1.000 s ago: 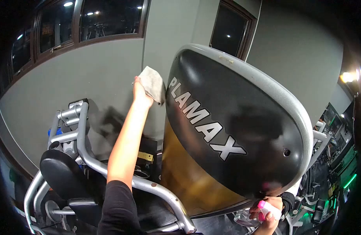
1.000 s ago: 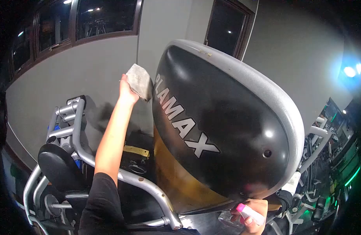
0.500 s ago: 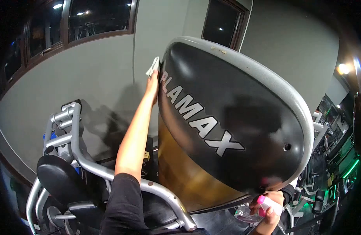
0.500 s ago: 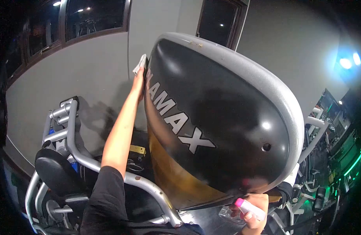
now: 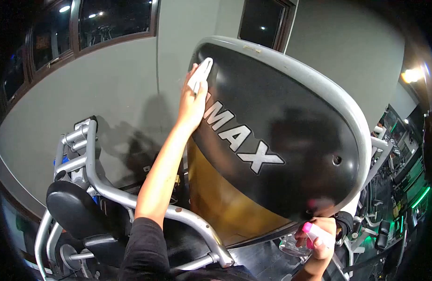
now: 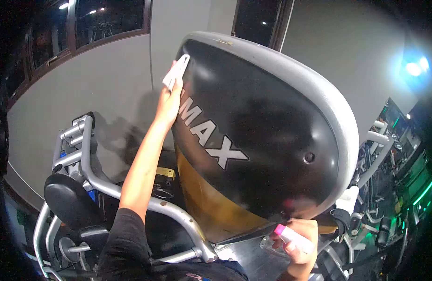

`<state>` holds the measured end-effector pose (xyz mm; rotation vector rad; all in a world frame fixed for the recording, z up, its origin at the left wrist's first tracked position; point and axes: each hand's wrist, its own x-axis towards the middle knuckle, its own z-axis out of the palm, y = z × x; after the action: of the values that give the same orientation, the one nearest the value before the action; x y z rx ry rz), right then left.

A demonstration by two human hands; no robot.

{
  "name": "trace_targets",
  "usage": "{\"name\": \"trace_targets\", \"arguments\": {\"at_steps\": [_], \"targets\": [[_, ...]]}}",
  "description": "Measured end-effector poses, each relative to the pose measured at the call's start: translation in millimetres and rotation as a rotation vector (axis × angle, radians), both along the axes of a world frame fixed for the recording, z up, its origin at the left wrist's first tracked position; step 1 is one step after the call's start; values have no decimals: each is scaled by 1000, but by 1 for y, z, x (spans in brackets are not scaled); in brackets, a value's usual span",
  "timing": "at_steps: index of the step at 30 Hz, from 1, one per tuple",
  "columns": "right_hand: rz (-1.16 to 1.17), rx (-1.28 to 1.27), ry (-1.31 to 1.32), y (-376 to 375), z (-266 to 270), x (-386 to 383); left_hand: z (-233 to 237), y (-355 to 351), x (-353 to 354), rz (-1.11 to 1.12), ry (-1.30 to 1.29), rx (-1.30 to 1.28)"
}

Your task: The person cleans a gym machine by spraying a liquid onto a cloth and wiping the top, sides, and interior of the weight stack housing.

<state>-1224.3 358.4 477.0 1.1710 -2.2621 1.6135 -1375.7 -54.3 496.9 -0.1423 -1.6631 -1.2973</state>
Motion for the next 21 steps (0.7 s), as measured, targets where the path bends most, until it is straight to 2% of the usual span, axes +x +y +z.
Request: {"name": "trace_targets", "arguments": {"at_steps": [1,6,7,9,10,11,13,14,15,17,19,21], "targets": [[-6,3,-9,-3,4,1,-10,-3,-1,189,101,-281],[-49,59,2,-2,6,3,-43,30,48,171,213,-317],[-26,78,13,1,5,0,-45,23,35,-107,304,-136],[-10,48,-7,-2,6,1,-36,13,26,-139,290,-22],[5,12,-28,-3,5,3,-30,9,26,-153,115,161],[4,16,-25,-4,5,4,-29,14,28,-154,119,165],[-7,-19,-24,-6,4,4,-30,28,31,206,89,-64],[-5,-14,-40,-4,2,4,-36,30,35,174,183,-146],[-8,-16,-35,-4,3,6,-44,40,36,121,216,-120],[-75,20,-18,-8,6,12,-41,78,80,191,109,-246],[-100,-27,-14,-22,18,26,-54,106,104,219,112,-467],[-133,33,141,-29,34,35,-68,130,123,134,157,-587]]}}
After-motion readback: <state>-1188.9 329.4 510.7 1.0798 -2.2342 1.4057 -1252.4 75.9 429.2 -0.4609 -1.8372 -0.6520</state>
